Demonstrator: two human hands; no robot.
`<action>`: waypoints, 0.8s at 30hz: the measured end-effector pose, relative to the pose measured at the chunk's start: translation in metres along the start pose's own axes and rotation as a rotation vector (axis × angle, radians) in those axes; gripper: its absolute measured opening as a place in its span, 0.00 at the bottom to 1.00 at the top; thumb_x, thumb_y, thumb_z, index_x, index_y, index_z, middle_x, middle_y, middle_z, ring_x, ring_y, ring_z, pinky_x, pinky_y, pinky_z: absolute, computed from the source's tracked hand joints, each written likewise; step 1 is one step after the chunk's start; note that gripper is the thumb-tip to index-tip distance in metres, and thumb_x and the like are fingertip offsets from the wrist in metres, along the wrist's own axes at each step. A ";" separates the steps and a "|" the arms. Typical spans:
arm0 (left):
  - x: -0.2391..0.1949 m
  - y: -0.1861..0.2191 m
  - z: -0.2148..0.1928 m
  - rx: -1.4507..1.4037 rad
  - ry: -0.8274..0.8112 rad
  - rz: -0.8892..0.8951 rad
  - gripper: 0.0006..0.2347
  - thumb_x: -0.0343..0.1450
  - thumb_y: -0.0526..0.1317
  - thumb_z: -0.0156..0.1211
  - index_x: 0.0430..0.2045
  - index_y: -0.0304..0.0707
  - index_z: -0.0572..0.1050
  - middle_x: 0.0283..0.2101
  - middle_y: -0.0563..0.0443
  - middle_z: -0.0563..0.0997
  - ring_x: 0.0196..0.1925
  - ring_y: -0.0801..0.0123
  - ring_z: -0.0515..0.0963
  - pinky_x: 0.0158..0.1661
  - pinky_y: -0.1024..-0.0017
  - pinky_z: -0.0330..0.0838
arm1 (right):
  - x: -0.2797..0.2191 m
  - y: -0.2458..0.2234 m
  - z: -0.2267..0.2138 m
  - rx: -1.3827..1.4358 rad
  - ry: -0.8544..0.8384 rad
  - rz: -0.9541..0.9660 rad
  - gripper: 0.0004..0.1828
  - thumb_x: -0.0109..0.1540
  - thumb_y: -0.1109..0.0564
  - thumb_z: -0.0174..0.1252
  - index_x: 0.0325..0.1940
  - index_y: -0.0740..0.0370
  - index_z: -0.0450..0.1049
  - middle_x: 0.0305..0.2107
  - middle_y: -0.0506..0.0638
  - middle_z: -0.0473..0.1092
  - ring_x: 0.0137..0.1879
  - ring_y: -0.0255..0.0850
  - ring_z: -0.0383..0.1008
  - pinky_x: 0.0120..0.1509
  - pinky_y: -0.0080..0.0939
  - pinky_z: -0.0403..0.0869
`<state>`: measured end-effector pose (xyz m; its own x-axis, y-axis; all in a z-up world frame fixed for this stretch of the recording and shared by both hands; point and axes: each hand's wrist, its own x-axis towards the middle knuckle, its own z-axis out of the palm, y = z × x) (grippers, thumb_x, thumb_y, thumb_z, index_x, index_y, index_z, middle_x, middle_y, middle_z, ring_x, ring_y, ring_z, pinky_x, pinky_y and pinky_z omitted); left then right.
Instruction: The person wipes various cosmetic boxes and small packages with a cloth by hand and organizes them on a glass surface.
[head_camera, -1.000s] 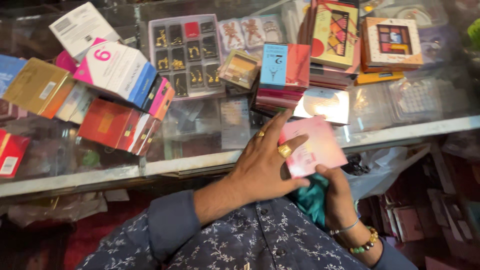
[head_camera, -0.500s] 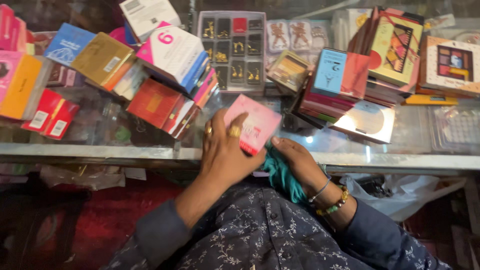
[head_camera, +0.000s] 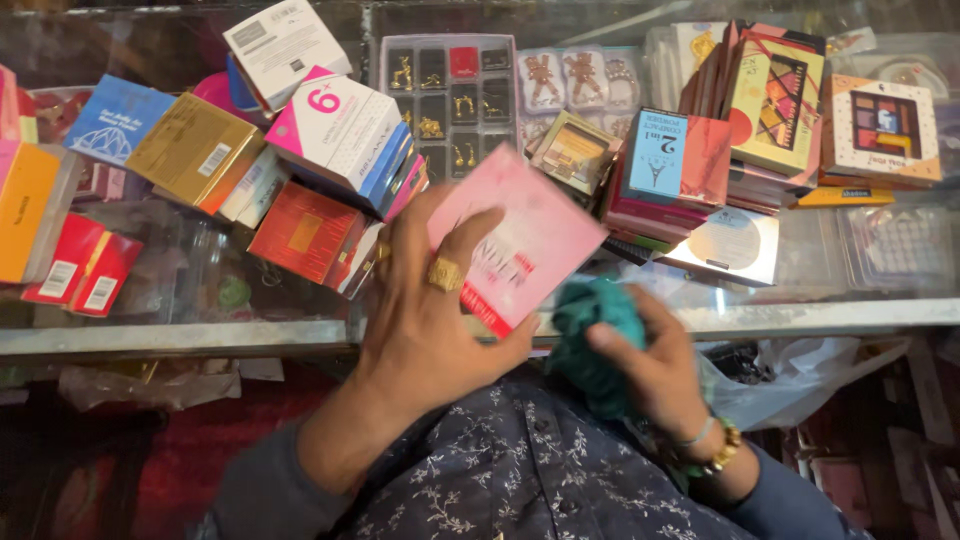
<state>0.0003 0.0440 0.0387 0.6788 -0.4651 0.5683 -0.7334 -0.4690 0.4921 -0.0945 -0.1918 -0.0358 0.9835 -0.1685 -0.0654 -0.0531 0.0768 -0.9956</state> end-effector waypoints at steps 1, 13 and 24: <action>0.008 -0.003 0.004 -0.009 0.030 0.042 0.36 0.60 0.44 0.77 0.62 0.40 0.65 0.65 0.35 0.62 0.68 0.41 0.65 0.67 0.47 0.61 | 0.000 -0.003 -0.007 0.029 0.049 -0.012 0.22 0.61 0.52 0.63 0.55 0.67 0.72 0.41 0.49 0.75 0.46 0.34 0.76 0.52 0.35 0.75; 0.238 -0.088 0.176 0.124 -0.184 -0.271 0.36 0.51 0.56 0.74 0.54 0.48 0.71 0.56 0.37 0.69 0.60 0.47 0.70 0.57 0.50 0.66 | -0.004 0.014 -0.028 -0.038 0.017 0.041 0.20 0.62 0.53 0.63 0.52 0.69 0.74 0.38 0.50 0.77 0.43 0.33 0.76 0.49 0.34 0.75; 0.264 -0.136 0.260 0.062 -0.865 -0.037 0.42 0.46 0.40 0.77 0.60 0.59 0.66 0.68 0.55 0.65 0.77 0.40 0.46 0.68 0.41 0.49 | 0.000 0.034 -0.036 0.059 0.050 0.171 0.20 0.60 0.53 0.63 0.51 0.69 0.74 0.36 0.51 0.78 0.39 0.35 0.78 0.44 0.35 0.77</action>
<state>0.2888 -0.2097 -0.0499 0.5108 -0.8446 -0.1605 -0.7239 -0.5232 0.4496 -0.1025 -0.2242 -0.0720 0.9510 -0.1967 -0.2385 -0.2076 0.1654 -0.9641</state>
